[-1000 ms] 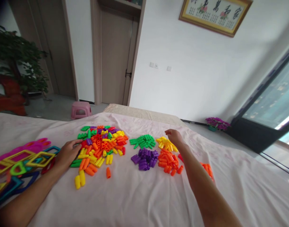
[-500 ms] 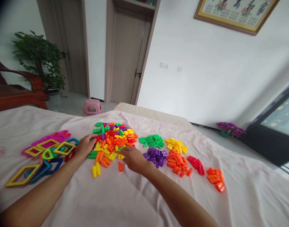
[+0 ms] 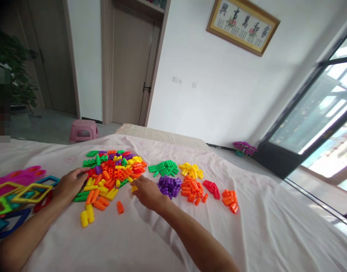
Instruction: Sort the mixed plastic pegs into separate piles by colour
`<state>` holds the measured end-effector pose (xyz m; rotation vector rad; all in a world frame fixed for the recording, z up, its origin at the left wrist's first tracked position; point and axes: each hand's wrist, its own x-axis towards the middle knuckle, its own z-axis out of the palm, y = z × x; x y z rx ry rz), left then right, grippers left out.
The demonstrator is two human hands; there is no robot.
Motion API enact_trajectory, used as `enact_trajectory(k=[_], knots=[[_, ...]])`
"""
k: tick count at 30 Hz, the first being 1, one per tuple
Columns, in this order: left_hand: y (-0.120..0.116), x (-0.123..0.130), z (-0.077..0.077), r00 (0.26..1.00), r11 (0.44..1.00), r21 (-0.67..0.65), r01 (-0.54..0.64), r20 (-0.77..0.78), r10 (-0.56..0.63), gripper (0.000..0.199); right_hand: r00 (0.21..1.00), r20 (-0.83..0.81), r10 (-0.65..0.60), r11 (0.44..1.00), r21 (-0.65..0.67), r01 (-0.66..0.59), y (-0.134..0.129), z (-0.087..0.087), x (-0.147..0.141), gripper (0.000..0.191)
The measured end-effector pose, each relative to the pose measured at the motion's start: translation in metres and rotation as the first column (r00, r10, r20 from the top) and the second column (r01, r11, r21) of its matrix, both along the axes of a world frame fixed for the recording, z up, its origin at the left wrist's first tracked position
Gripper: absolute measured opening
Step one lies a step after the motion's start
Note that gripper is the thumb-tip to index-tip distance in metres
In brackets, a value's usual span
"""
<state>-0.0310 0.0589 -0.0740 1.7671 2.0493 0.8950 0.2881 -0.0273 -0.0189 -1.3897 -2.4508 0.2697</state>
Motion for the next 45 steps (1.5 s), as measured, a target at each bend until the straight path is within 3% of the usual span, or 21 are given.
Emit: enact_trajectory(k=[3,5,8,11,13,15,21,31,36,38,40,43,45], knots=[[0.002,-0.001,-0.001,1.0,1.0,-0.026,0.005,-0.009,-0.006,0.045,0.971,-0.178,-0.158,0.983,0.064,0.171,0.011,0.009,0.043,0.03],[0.004,-0.002,-0.004,1.0,1.0,-0.028,-0.008,-0.021,0.007,0.044,0.909,-0.282,-0.308,0.933,0.097,0.346,0.023,0.016,0.079,0.027],[0.007,-0.003,-0.008,0.999,1.0,-0.024,-0.01,-0.034,0.009,0.044,0.768,-0.383,-0.513,0.805,0.096,0.585,0.04,0.025,0.139,0.03],[0.007,-0.002,-0.01,0.999,1.0,-0.012,-0.006,-0.041,0.005,0.045,0.642,-0.304,-0.704,0.653,0.079,0.753,0.052,0.031,0.193,0.033],[0.007,-0.002,-0.01,0.999,1.0,-0.006,-0.01,-0.039,0.01,0.044,0.57,-0.221,-0.791,0.569,0.076,0.819,0.056,0.033,0.219,0.035],[0.007,-0.002,-0.011,0.999,1.0,-0.003,-0.009,-0.033,0.009,0.044,0.526,-0.176,-0.832,0.523,0.068,0.85,0.058,0.033,0.237,0.036],[0.009,-0.003,-0.011,1.0,1.0,-0.008,-0.003,-0.005,0.003,0.042,0.494,-0.088,-0.865,0.492,0.048,0.869,0.061,0.028,0.258,0.035],[0.01,-0.004,-0.013,1.0,1.0,0.016,0.015,-0.002,-0.015,0.043,0.498,-0.063,-0.865,0.495,0.06,0.867,0.056,0.033,0.258,0.032],[0.002,0.001,-0.004,1.0,0.999,0.031,-0.01,-0.01,0.011,0.043,0.547,-0.122,-0.828,0.542,0.076,0.837,0.062,0.036,0.233,0.035],[0.0,0.003,-0.001,1.0,0.999,0.042,-0.011,-0.007,0.011,0.042,0.617,-0.179,-0.767,0.617,0.061,0.785,0.064,0.036,0.205,0.035],[-0.001,0.004,0.001,1.0,0.999,0.05,-0.003,0.006,0.003,0.041,0.711,-0.263,-0.652,0.732,0.027,0.681,0.059,0.034,0.165,0.033],[-0.003,0.006,0.003,1.0,0.997,0.075,0.0,0.015,-0.001,0.039,0.84,-0.359,-0.406,0.9,0.004,0.437,0.036,0.029,0.089,0.027],[-0.005,0.006,0.005,1.0,0.996,0.085,0.002,0.016,-0.004,0.038,0.896,-0.387,-0.217,0.968,0.03,0.248,0.015,0.023,0.038,0.023]])
